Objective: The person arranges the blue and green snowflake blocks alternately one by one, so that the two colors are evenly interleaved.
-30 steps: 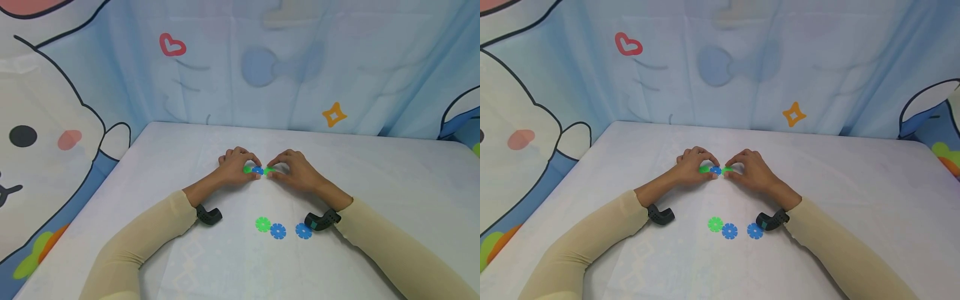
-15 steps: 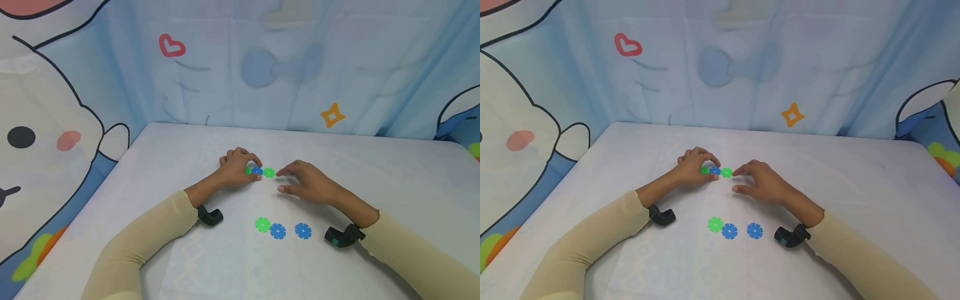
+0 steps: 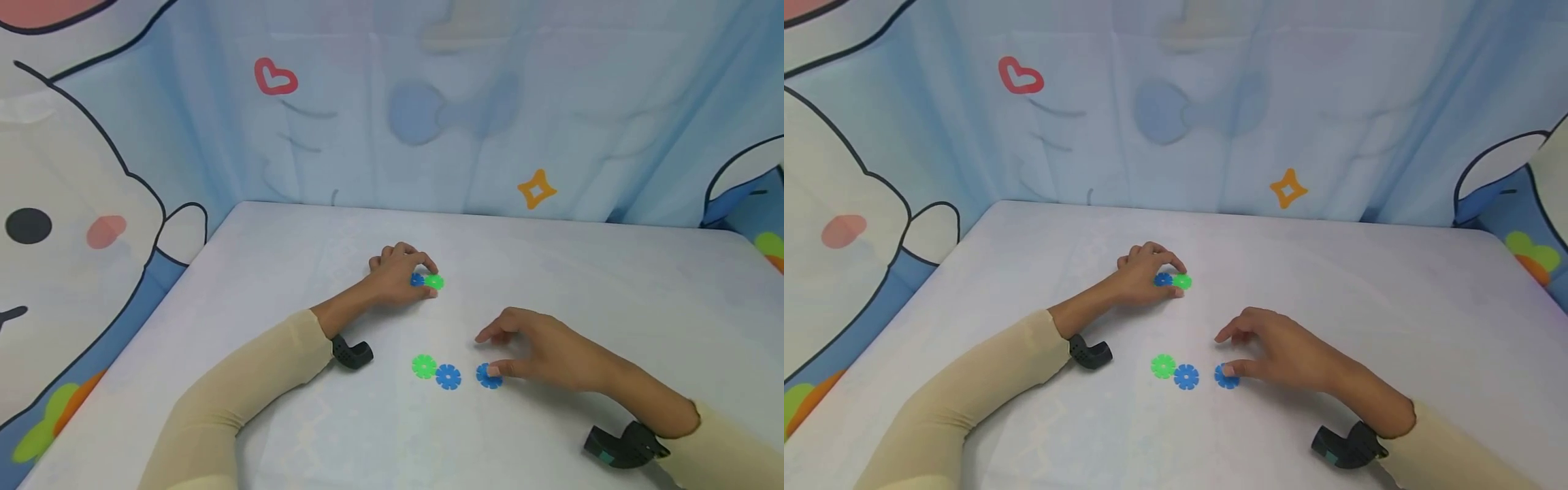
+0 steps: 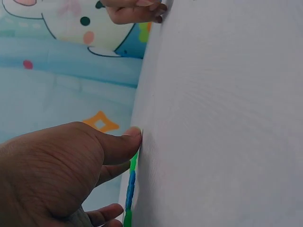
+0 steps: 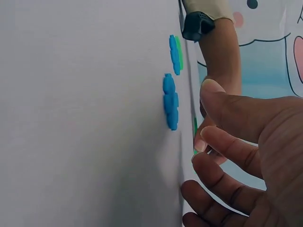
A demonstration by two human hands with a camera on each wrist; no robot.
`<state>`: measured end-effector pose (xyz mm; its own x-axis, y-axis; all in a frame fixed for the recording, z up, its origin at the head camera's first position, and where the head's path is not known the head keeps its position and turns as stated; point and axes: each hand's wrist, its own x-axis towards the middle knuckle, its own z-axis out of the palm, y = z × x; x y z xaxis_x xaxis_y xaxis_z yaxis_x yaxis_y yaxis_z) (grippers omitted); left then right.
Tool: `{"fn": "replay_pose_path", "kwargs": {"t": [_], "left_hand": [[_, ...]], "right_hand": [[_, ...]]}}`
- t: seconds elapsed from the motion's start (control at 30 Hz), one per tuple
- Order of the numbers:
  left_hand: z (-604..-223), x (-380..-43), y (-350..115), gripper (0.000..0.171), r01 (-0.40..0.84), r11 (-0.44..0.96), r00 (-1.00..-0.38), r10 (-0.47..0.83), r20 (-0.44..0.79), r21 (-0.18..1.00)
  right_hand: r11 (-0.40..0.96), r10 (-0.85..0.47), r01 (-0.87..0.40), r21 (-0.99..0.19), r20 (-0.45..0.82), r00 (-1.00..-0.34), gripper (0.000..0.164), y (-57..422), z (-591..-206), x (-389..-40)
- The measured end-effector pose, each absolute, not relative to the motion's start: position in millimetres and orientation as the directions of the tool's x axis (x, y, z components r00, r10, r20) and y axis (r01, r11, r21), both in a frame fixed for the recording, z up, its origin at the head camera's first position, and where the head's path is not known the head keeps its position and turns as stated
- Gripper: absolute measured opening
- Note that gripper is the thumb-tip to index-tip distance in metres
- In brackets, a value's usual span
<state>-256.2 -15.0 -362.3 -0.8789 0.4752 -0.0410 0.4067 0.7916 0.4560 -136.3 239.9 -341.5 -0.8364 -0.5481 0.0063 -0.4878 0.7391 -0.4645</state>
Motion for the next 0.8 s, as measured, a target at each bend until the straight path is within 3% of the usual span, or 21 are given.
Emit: {"fn": "replay_pose_path", "kwargs": {"t": [0.8], "left_hand": [[-360, -254, -6, 0.036, 0.433, 0.794, -0.873, 0.488, -0.021, 0.426]], "right_hand": [[0.767, -0.547, -0.508, -0.393, 0.015, -0.837, 0.025, 242, -347, -119]]}}
